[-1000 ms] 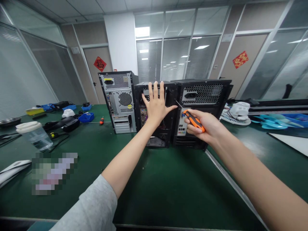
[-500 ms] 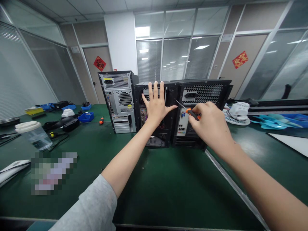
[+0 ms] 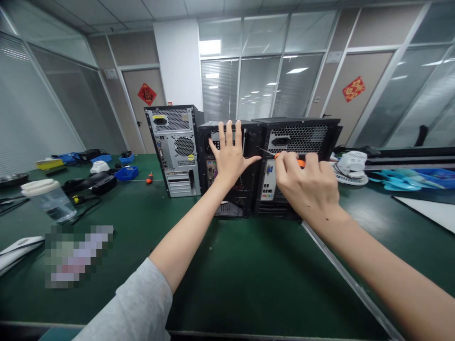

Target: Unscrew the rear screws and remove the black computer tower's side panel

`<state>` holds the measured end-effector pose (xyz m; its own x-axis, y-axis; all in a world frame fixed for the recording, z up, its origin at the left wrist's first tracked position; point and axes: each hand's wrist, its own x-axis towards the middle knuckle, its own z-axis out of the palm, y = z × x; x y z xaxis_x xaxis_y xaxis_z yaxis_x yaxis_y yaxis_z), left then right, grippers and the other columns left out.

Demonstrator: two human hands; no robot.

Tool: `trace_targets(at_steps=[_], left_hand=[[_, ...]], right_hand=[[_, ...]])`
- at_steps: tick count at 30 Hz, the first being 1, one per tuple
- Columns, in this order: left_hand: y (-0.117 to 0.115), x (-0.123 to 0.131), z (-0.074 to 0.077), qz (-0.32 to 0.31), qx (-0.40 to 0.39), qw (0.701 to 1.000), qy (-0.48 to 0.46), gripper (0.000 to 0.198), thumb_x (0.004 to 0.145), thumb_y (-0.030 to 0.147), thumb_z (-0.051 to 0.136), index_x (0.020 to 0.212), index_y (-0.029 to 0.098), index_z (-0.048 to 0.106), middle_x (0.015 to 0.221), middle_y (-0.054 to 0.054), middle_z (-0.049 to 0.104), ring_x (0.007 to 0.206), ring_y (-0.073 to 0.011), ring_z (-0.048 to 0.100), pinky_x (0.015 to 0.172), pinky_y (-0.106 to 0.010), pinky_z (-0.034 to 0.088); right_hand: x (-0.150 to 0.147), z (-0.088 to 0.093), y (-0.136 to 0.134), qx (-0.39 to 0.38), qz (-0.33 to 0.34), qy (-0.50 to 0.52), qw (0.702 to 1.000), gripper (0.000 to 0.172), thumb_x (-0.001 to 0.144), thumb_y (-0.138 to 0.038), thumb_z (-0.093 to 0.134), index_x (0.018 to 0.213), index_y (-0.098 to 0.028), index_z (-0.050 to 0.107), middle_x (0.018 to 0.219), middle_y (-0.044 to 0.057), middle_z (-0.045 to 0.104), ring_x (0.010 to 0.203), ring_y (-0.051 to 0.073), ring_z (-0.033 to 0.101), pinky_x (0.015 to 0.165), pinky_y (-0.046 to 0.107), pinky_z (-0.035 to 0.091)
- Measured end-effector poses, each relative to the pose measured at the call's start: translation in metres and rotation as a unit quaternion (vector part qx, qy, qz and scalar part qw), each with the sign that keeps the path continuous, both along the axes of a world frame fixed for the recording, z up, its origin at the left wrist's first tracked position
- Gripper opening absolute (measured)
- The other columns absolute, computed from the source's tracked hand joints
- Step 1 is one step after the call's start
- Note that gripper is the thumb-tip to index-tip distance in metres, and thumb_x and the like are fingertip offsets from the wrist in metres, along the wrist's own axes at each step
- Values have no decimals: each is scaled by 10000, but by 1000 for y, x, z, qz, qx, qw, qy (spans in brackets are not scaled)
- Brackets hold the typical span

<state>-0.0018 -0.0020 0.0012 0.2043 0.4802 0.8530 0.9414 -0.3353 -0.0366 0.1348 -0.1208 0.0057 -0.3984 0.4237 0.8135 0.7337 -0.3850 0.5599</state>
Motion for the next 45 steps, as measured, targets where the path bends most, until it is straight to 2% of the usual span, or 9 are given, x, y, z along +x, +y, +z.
trace_targets(at_steps=[4,8,20,38,45], left_hand=[[1,0,-1,0,3,1000,-1,1064,753,747,541,1559,175,148,1603,-141,171,1478,-388,-43,1117,-655,207],[2,1,-1,1,5,1000,-2,1074,744,750,551,1559,180,145,1602,-141,177,1477,-389,-57,1111,-664,207],[1,1,0,3,1,1000,-4,1075,742,747,556,1557,173,155,1602,-144,173,1476,-389,-55,1119,-656,192],[-1,2,0,-6,-7,1000,-9,1073,748,722,574,1559,174,134,1606,-142,159,1476,-392,-55,1117,-656,201],[-2,1,1,-6,-14,1000,-5,1074,755,722,565,1561,171,118,1608,-144,148,1476,-391,-59,1118,-657,197]], right_hand=[[7,-3,5,94,27,-96,991,210,880,-155,481,710,-160,604,580,14,482,564,147,319,496,255,157],[10,-4,4,122,42,-126,984,199,881,-170,507,707,-162,605,568,9,495,556,144,321,486,245,159],[1,3,-5,51,47,-108,992,295,898,-100,438,650,-138,593,525,7,448,537,143,314,465,251,166],[-8,10,-10,-29,13,-63,997,341,880,-50,363,618,-146,559,521,15,480,468,143,346,427,243,118],[-14,12,-13,-90,-23,5,996,365,876,-52,315,659,-131,597,558,22,482,456,126,279,437,250,92]])
